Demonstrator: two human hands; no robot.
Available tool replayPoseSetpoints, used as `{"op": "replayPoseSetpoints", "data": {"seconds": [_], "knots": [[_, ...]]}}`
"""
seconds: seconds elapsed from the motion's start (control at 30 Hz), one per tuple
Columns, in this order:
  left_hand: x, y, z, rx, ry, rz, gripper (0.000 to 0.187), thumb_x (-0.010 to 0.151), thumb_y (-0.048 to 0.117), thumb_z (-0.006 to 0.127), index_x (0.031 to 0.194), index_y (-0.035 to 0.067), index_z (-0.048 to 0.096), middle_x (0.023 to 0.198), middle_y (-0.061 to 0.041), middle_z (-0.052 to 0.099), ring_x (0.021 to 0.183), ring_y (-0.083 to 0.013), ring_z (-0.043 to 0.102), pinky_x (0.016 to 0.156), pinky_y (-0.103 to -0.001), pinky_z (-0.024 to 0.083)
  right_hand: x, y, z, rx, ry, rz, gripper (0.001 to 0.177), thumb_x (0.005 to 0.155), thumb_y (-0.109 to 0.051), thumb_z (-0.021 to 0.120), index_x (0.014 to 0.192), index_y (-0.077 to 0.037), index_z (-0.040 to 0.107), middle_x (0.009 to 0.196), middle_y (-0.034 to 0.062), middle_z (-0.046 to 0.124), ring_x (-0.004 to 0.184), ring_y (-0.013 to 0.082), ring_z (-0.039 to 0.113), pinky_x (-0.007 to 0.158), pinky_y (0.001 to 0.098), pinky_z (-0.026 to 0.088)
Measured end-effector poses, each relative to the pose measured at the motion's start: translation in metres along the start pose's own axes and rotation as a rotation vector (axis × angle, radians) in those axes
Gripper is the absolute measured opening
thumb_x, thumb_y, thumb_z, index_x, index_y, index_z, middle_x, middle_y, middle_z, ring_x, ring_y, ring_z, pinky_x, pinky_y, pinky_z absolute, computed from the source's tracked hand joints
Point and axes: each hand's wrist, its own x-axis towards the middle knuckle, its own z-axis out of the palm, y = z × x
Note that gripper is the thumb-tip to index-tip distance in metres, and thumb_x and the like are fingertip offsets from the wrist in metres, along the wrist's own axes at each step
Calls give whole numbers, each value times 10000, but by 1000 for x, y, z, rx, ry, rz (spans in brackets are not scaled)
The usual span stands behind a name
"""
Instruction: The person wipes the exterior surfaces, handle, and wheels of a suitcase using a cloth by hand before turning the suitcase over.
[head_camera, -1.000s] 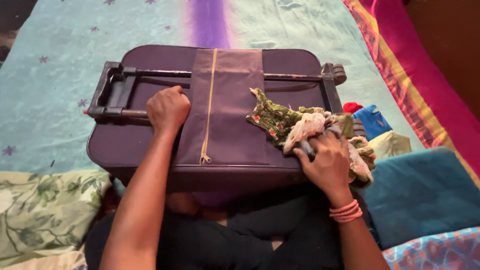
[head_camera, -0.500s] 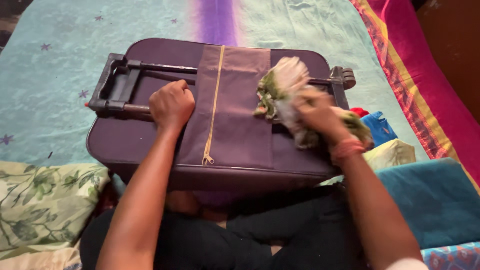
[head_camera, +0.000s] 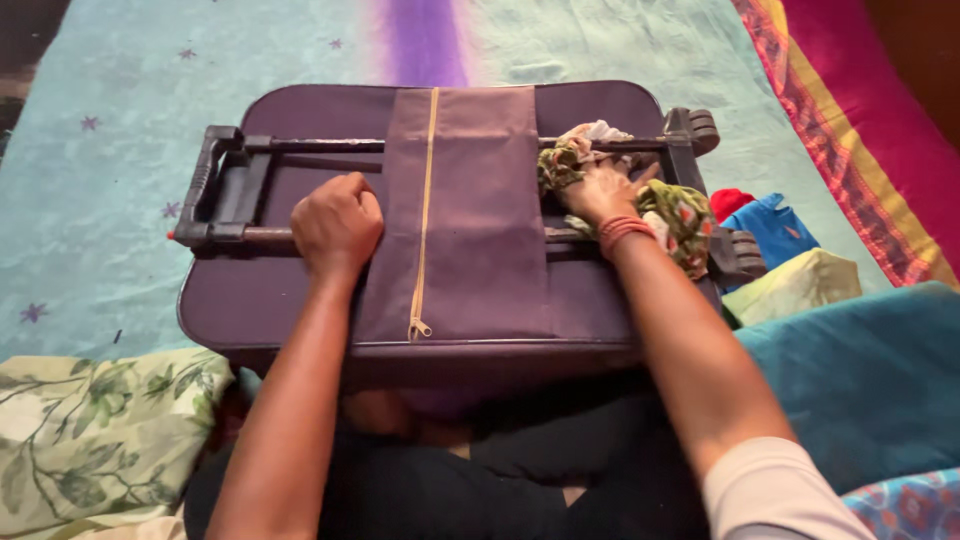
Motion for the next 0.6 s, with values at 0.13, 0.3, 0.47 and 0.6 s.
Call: {"op": "replayPoseSetpoints", "data": {"seconds": [0.13,0.3,0.47,0.6], "knots": [[2,2,-1,13,12,-10,106,842,113,631,754,85,681,780,-105,695,707,-365,663,641,-488,511,-3,-17,-13,-149,-329,255,471,890,-390,591,1270,-140,713,1329,170,672,1254,407,604,1125,814,98],[2,0,1,3,66,16,100,821,105,629,730,89,666,763,-100,684,703,-353,666,633,-483,509,-36,-44,-67,-54,-202,358,371,957,-345,577,1015,-53,798,1104,218,740,1017,434,721,910,550,536],[-2,-1,2,-12,50,11,107,827,104,632,725,89,661,745,-100,669,700,-355,660,628,-486,501,-108,-41,-106,-6,140,109,426,1044,-379,590,921,-4,752,876,222,733,884,444,694,864,521,544],[-3,1,0,20,59,13,111,826,106,631,719,82,650,746,-97,667,698,-352,658,638,-481,507,-114,-35,-113,271,294,181,346,1038,-278,613,1154,29,726,848,286,685,813,485,656,718,558,500]]}}
